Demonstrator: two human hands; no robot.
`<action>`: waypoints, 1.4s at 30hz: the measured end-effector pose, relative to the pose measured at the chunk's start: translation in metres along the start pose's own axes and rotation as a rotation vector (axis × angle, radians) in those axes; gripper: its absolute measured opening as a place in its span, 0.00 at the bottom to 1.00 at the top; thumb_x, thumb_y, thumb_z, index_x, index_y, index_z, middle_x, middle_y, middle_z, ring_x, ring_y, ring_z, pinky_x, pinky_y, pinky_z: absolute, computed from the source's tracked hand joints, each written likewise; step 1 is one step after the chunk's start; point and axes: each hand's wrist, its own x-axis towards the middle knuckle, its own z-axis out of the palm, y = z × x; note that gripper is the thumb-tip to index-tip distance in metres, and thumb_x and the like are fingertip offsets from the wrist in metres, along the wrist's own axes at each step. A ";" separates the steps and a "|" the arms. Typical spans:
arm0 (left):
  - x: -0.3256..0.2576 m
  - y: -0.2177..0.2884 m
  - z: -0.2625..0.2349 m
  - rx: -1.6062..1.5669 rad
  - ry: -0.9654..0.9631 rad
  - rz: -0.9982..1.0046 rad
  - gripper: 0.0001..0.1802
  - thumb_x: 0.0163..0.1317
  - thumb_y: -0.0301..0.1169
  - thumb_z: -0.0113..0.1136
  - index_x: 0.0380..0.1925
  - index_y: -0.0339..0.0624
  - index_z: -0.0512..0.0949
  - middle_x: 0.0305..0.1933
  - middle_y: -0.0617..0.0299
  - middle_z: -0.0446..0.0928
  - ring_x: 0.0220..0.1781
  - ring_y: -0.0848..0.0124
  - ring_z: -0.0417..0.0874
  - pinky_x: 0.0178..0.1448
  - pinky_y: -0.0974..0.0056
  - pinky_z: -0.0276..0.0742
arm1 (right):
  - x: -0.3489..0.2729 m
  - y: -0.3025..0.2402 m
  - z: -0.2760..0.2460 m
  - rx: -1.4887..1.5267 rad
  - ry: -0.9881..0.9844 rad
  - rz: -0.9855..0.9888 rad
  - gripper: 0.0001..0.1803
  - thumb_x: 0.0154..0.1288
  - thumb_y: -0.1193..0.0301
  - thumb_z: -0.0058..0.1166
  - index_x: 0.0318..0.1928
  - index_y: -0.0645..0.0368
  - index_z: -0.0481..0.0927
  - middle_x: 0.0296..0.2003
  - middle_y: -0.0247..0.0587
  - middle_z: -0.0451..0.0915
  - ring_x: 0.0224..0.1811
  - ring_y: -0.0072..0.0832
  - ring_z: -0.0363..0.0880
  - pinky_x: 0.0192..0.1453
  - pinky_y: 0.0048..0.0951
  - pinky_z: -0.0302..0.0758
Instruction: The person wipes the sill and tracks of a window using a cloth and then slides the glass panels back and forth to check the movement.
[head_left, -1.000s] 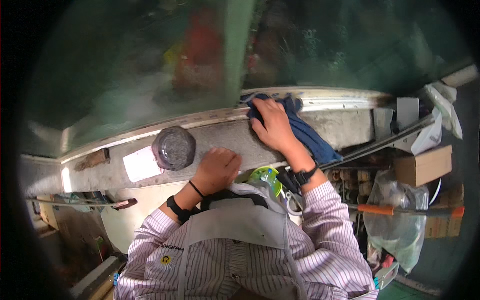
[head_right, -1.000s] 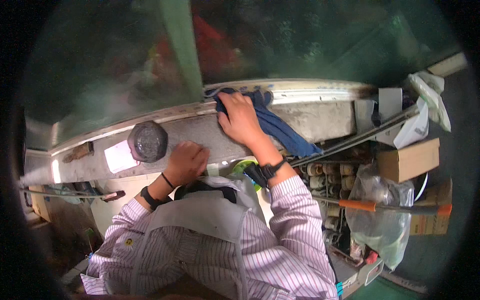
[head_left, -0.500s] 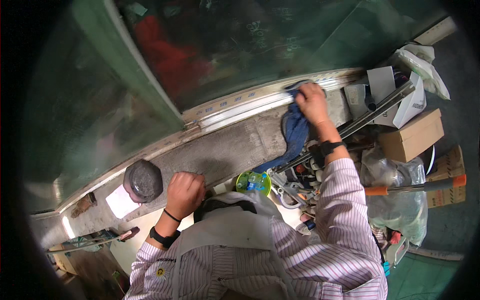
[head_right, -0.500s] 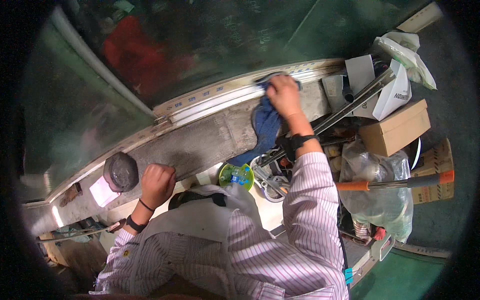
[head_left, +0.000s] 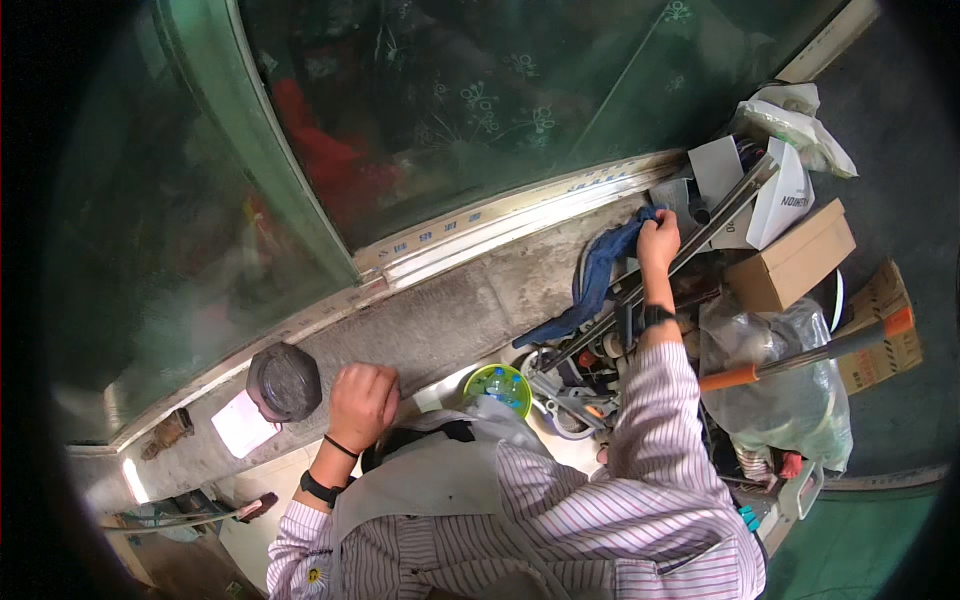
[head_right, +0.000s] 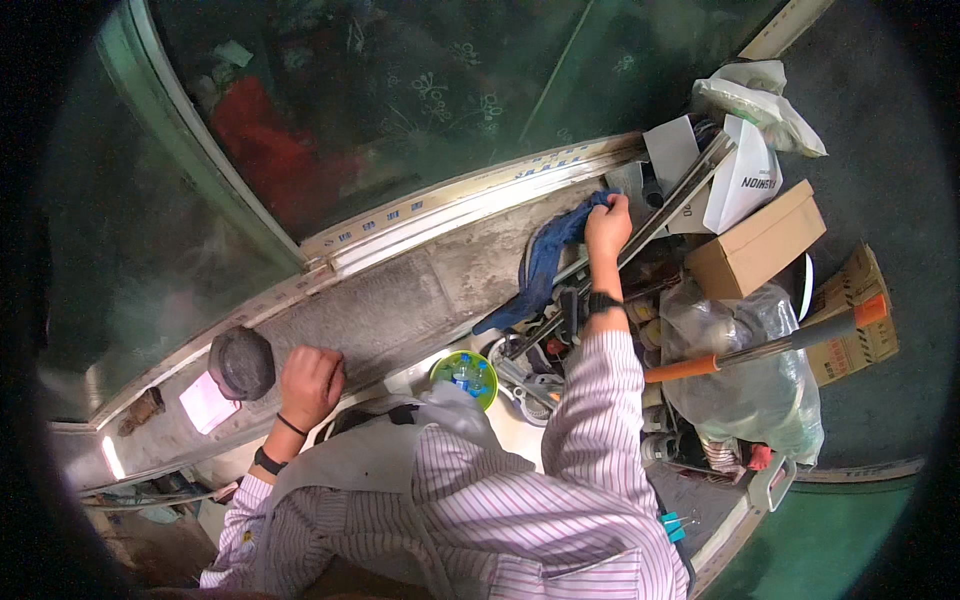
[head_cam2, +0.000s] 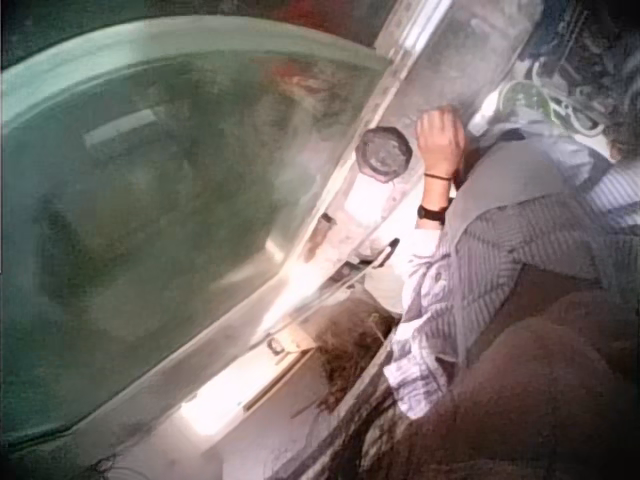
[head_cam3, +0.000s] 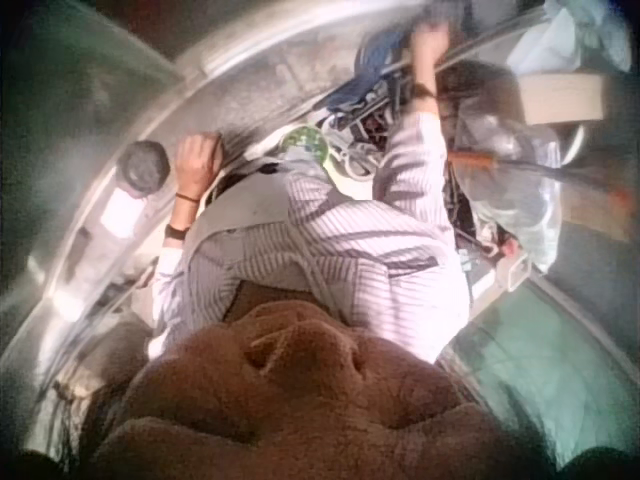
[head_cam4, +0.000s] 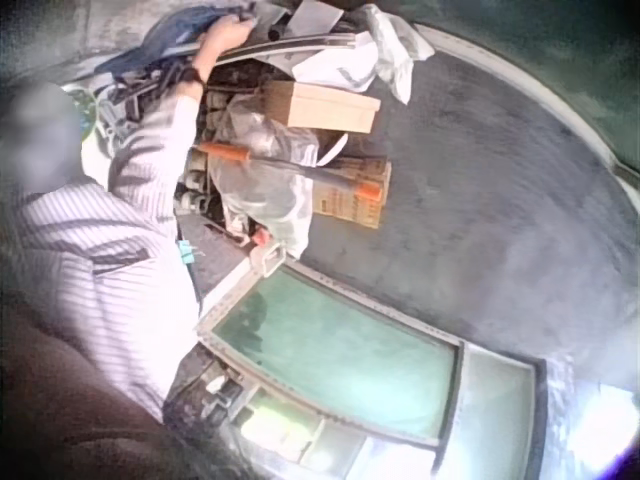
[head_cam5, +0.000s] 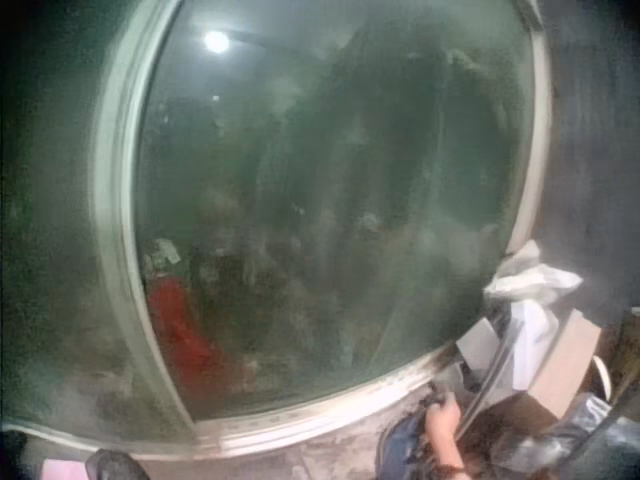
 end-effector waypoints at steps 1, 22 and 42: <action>0.001 0.002 -0.001 -0.004 0.002 0.009 0.10 0.47 0.22 0.63 0.32 0.39 0.75 0.31 0.55 0.74 0.34 0.55 0.75 0.39 0.55 0.71 | -0.009 -0.007 -0.008 0.190 0.032 -0.030 0.11 0.57 0.77 0.46 0.41 0.61 0.77 0.31 0.49 0.81 0.33 0.43 0.79 0.43 0.38 0.76; 0.076 0.032 0.013 -0.008 -0.174 0.095 0.29 0.52 0.36 0.65 0.55 0.40 0.71 0.66 0.47 0.63 0.67 0.47 0.62 0.68 0.46 0.56 | -0.107 0.073 -0.048 0.157 0.123 0.357 0.28 0.54 0.70 0.60 0.56 0.63 0.70 0.48 0.47 0.75 0.45 0.37 0.75 0.51 0.36 0.73; 0.042 0.044 -0.031 -0.014 -0.005 0.059 0.21 0.51 0.26 0.62 0.48 0.37 0.72 0.60 0.45 0.69 0.59 0.45 0.70 0.62 0.49 0.67 | -0.133 0.119 -0.031 0.121 -0.316 0.260 0.21 0.53 0.66 0.65 0.45 0.59 0.72 0.38 0.53 0.76 0.44 0.52 0.73 0.47 0.47 0.72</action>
